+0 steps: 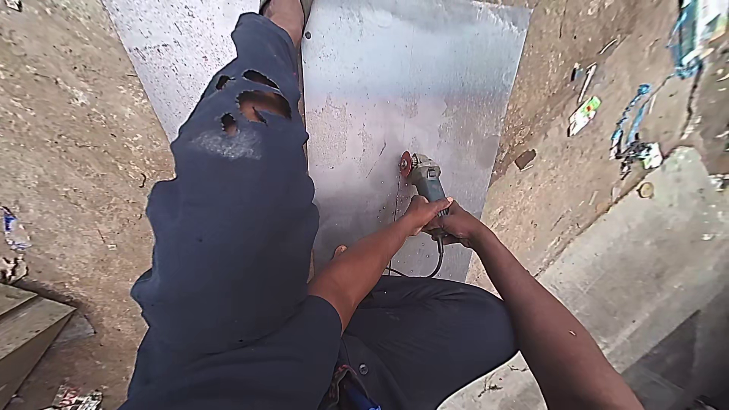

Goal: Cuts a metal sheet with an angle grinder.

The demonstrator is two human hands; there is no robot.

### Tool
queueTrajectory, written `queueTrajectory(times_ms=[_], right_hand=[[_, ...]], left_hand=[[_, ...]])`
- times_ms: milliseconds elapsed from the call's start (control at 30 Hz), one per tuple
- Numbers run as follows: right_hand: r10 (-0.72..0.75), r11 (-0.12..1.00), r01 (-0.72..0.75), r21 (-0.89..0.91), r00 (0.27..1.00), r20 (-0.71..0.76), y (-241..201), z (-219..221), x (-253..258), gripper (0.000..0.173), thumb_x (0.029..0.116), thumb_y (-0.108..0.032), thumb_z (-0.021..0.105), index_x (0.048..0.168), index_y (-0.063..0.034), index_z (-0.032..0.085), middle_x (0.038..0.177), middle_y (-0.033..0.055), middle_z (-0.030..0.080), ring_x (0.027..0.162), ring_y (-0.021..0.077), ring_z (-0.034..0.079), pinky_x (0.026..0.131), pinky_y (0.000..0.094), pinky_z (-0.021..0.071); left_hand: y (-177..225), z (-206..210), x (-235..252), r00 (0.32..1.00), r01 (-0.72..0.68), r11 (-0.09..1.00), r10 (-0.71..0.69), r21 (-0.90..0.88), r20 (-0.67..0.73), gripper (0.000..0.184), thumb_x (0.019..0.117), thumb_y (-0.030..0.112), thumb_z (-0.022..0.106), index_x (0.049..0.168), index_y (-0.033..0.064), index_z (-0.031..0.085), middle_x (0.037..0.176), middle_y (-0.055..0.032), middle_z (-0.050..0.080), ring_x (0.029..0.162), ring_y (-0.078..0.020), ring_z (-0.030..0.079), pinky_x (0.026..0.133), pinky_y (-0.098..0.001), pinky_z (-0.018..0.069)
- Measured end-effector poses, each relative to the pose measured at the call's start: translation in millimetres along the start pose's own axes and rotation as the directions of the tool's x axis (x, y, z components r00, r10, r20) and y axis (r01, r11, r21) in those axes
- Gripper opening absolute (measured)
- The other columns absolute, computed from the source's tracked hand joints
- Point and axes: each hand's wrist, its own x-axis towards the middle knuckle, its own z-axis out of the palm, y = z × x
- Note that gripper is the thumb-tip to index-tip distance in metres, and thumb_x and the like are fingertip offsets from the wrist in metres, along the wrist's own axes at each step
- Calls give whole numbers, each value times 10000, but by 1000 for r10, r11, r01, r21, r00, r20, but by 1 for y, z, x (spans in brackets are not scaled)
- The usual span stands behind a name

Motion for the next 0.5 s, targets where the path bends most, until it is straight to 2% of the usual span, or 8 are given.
queueTrajectory(times_ms=[100, 167, 233, 367, 500], right_hand=[[10, 1000, -10, 1, 1000, -2, 0, 0, 1, 655, 854, -106, 795, 1397, -130, 428, 927, 160, 704, 692, 248, 700, 545, 377, 582], [12, 1000, -12, 8, 1000, 0, 0, 0, 1, 637, 861, -96, 792, 1394, -127, 443, 932, 168, 694, 698, 253, 693, 553, 382, 579], [15, 1000, -15, 5, 1000, 5, 0, 0, 1, 667, 860, -92, 789, 1412, -138, 417, 944, 169, 691, 705, 254, 692, 555, 379, 576], [2, 1000, -2, 7, 1000, 3, 1, 0, 2, 635, 850, -71, 786, 1384, -125, 447, 936, 172, 693, 698, 259, 695, 549, 384, 582], [6, 1000, -6, 5, 1000, -3, 1, 0, 1, 692, 847, -98, 777, 1427, -138, 403, 969, 177, 701, 731, 274, 707, 567, 398, 588]], left_hand=[[-2, 0, 1, 1000, -6, 1000, 6, 9, -5, 639, 949, 448, 716, 1264, -80, 546, 1113, -256, 660, 984, -322, 684, 876, -517, 575], [5, -1, -14, 1000, 9, 999, -9, 37, 2, 644, 959, 460, 693, 1329, -36, 519, 1155, -249, 649, 997, -327, 672, 865, -516, 566], [9, -1, -23, 1000, 12, 998, -12, 55, 4, 629, 968, 459, 678, 1340, -23, 524, 1165, -247, 649, 996, -332, 668, 861, -519, 562], [11, -2, -25, 1000, 21, 999, -22, 50, 6, 618, 977, 456, 668, 1345, -18, 519, 1168, -240, 649, 995, -324, 667, 860, -510, 563], [6, -1, -9, 999, 39, 999, -38, 29, -13, 681, 953, 468, 702, 1342, -50, 492, 1179, -258, 639, 1025, -336, 673, 888, -525, 570]])
